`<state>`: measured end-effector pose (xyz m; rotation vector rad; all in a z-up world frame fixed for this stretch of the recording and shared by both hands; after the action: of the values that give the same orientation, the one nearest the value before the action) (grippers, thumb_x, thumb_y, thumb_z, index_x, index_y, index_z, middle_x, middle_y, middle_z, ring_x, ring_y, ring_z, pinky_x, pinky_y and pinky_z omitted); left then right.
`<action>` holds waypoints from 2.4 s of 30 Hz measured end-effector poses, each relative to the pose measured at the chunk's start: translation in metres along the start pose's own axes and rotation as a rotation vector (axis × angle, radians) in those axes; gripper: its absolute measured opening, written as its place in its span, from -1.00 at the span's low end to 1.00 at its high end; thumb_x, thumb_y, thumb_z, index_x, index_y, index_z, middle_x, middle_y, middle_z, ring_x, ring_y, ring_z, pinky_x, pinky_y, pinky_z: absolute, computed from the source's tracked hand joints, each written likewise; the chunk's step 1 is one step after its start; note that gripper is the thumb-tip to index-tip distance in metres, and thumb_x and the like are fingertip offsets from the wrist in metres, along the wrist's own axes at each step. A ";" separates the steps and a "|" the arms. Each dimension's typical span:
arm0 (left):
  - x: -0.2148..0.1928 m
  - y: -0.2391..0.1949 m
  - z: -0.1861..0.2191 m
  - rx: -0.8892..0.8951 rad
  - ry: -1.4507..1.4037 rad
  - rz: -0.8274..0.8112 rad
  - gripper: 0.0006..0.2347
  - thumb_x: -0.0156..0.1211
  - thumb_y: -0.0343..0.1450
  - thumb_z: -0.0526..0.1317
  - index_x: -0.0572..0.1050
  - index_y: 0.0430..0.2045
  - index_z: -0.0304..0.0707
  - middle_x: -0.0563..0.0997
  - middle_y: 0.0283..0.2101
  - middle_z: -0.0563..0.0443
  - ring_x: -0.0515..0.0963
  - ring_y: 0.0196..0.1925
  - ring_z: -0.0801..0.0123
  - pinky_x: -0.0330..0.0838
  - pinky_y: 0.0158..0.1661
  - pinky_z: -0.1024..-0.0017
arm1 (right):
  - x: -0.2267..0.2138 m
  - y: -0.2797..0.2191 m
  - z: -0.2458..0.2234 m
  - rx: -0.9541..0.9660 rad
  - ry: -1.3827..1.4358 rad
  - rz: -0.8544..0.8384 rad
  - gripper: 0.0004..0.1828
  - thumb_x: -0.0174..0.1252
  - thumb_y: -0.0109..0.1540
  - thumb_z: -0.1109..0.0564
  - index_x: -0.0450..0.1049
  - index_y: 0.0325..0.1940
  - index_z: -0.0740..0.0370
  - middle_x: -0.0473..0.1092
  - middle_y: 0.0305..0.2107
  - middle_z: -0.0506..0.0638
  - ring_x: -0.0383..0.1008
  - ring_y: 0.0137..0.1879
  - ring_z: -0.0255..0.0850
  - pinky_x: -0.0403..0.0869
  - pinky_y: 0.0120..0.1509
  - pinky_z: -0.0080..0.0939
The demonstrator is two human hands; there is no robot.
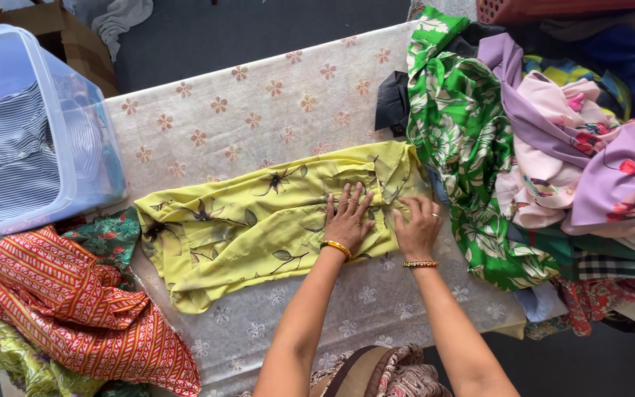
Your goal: Folding various pieces of clothing and placing them into a plastic storage container.
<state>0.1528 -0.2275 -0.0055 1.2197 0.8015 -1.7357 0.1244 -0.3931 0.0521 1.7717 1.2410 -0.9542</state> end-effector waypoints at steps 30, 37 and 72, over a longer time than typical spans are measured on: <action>0.061 0.001 -0.027 -0.318 -2.573 0.296 -0.44 -0.04 0.54 0.15 0.29 0.27 -0.35 0.51 0.19 -0.21 0.52 0.16 0.04 0.35 0.21 0.12 | -0.005 -0.016 -0.126 -0.559 -0.078 -0.369 -0.49 0.24 0.03 0.18 0.50 0.09 0.04 0.49 0.00 -0.05 0.54 0.04 -0.04 0.48 0.00 0.04; 0.037 0.001 -0.027 -0.411 -2.534 0.365 -0.38 0.05 0.46 0.20 0.29 0.25 -0.34 0.53 0.18 -0.18 0.55 0.18 0.08 0.40 0.22 0.13 | -0.004 0.009 -0.071 0.033 0.485 -0.441 -0.54 0.19 0.18 0.11 0.48 0.19 0.03 0.47 0.04 -0.06 0.53 0.06 -0.15 0.52 0.16 -0.13; -0.050 -0.049 -0.014 0.199 -0.046 -0.288 -0.80 0.25 0.23 -0.27 0.66 -0.37 0.17 0.52 -0.21 0.19 0.38 0.14 0.28 -0.14 0.31 -0.12 | 0.025 -0.016 -0.010 0.014 0.374 -0.343 -0.15 0.34 0.00 0.31 0.32 0.36 -0.03 0.30 0.08 0.03 0.44 0.02 -0.07 0.48 0.18 -0.11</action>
<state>0.1226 -0.1801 0.0384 1.2360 0.8240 -2.1119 0.1169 -0.3709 0.0315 1.8371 1.8237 -0.8372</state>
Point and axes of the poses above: each hand's wrist, its own y-axis towards the middle knuckle, its own x-axis out of the palm, z = x × y, the point moved 8 cm from there along y, towards the middle knuckle
